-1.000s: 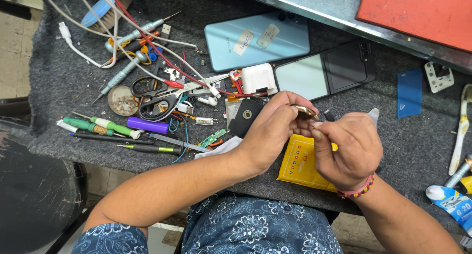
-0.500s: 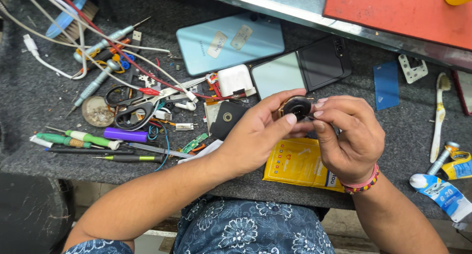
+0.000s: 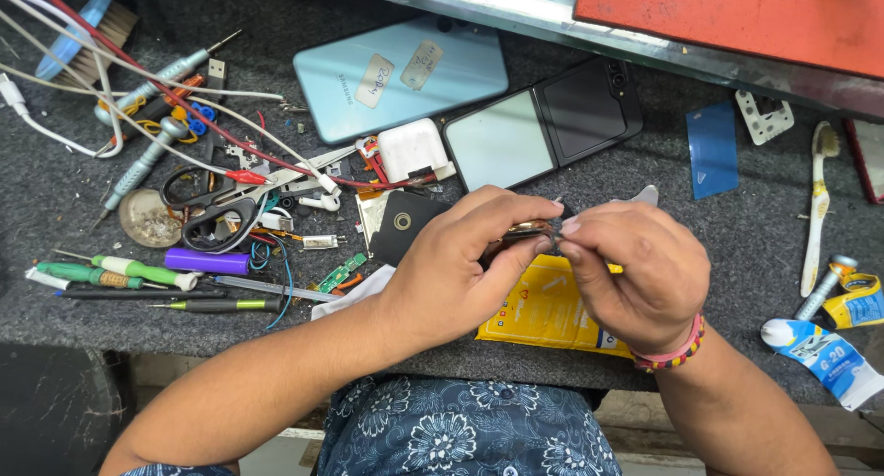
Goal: The person uses a metal spudger to pry and separate components on a small circular electronic device. They repeatedly lift and adjust a thin internal layer while holding the device steady with the other hand.
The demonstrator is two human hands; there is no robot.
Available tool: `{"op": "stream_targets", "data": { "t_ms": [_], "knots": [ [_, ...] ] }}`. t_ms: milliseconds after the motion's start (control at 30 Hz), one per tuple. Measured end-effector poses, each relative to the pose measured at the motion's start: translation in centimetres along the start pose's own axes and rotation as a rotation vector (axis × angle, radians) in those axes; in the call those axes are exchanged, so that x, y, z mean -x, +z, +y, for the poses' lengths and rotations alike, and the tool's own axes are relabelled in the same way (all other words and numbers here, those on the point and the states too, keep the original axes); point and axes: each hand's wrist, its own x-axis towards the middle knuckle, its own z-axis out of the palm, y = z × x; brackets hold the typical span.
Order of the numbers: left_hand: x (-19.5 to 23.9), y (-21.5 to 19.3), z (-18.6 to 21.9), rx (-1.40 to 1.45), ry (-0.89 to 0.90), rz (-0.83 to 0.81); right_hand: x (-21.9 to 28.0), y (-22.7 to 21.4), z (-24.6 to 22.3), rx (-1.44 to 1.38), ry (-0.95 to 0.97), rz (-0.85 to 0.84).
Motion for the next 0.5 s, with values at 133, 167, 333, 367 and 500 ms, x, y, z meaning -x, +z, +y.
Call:
{"op": "stream_targets", "data": {
  "t_ms": [133,167,333,367,500],
  "knots": [
    [0.07,0.06,0.02,-0.034,-0.007,0.000,0.00,0.22,-0.09,0.033,-0.059,0.001],
    [0.09,0.12,0.03,-0.043,-0.027,-0.004,-0.01,0.27,-0.07,0.040,-0.069,0.008],
    [0.14,0.34,-0.14,-0.007,-0.037,-0.016,-0.04,0.39,-0.02,0.049,-0.091,0.017],
    [0.13,0.39,-0.20,-0.008,-0.025,-0.018,-0.07,0.39,0.00,0.057,-0.094,0.017],
    [0.27,0.46,-0.40,-0.013,0.020,-0.008,-0.28,0.46,-0.03,0.075,-0.117,0.019]
  ]
}}
